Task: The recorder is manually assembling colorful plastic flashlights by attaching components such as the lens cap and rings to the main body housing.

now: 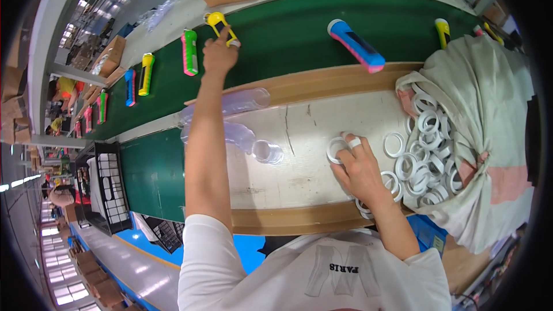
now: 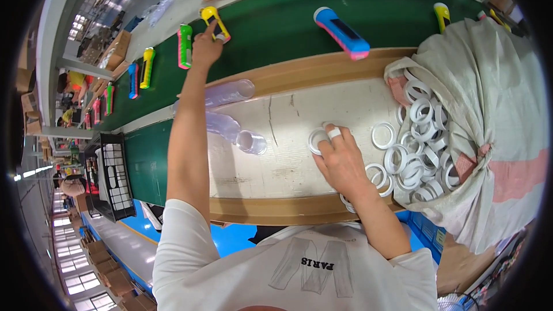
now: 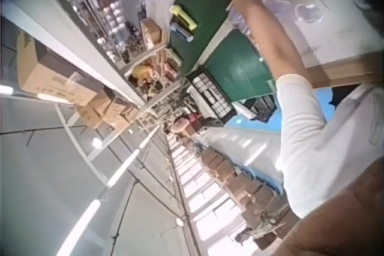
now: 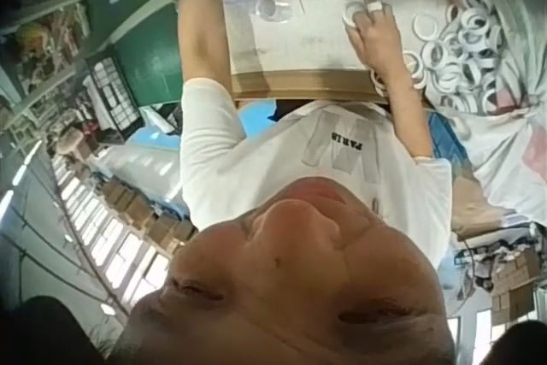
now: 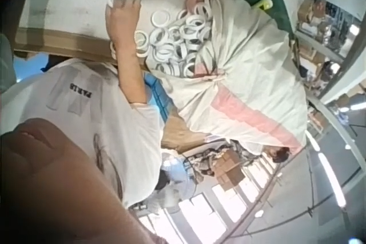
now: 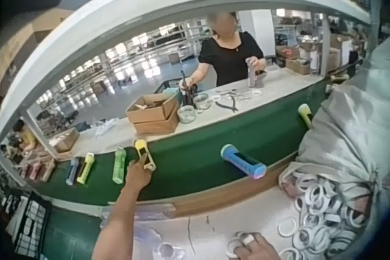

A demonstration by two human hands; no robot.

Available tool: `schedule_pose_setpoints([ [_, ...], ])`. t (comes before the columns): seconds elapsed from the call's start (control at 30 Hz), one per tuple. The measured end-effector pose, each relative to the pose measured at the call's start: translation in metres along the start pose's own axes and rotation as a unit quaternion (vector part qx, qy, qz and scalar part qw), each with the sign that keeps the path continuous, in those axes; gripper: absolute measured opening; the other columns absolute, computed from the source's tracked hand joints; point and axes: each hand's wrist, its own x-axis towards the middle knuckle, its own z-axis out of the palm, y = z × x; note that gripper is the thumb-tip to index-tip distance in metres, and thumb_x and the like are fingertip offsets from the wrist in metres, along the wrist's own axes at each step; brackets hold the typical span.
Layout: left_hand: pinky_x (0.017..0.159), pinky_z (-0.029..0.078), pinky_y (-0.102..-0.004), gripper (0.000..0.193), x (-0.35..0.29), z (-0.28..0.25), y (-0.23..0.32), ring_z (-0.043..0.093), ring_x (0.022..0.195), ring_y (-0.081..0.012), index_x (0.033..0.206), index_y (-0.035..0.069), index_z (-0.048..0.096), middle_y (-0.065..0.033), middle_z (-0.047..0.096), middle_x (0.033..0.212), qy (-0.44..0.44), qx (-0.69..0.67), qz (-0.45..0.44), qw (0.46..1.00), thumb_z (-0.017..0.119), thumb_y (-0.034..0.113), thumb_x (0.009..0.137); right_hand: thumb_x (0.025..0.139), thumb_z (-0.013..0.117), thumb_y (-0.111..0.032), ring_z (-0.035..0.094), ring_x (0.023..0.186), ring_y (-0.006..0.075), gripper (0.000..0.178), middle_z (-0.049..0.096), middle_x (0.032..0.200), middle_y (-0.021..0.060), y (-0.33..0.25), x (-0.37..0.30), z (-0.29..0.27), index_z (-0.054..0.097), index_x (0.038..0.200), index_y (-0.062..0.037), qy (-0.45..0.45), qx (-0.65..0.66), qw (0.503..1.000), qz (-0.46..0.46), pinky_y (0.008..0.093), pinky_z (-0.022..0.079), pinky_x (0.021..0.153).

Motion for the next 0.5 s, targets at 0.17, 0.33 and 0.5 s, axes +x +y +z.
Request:
schedule_pose_setpoints([
  [0.17,0.095,0.045,-0.046,0.057,0.047,0.031,-0.047,0.053,0.114,-0.0428,0.14,0.028,0.041,-0.0317,0.054,0.119,-0.076,0.037,0.056,0.995,0.055,0.047,0.088,0.072,0.071,-0.008,0.046,0.107,0.0418,0.033,0.05,0.118,0.0244,-0.003,0.008,-0.002,0.056,0.101,-0.0016,0.029,0.033,0.999,0.018,0.0453,0.044,0.089],
  [0.33,0.086,0.05,-0.0404,0.038,0.003,0.015,0.005,0.064,0.098,-0.0327,0.117,0.023,0.065,-0.0177,0.066,0.105,-0.063,-0.004,0.123,0.99,0.068,0.038,0.082,0.072,0.072,-0.007,0.047,0.106,0.0416,0.039,0.051,0.117,0.0242,0.008,0.008,-0.001,0.055,0.106,-0.0019,0.027,0.031,0.999,0.025,0.0439,0.043,0.091],
  [0.5,0.081,0.05,-0.0394,0.029,-0.074,-0.016,0.067,0.064,0.093,-0.0341,0.111,0.014,0.068,-0.0213,0.066,0.099,-0.121,-0.198,0.249,0.94,0.065,0.017,0.083,0.072,0.073,-0.009,0.049,0.105,0.0396,0.038,0.053,0.114,0.0238,0.01,0.003,-0.003,0.055,0.105,-0.0006,0.038,0.004,0.999,0.038,0.0428,0.044,0.09],
])
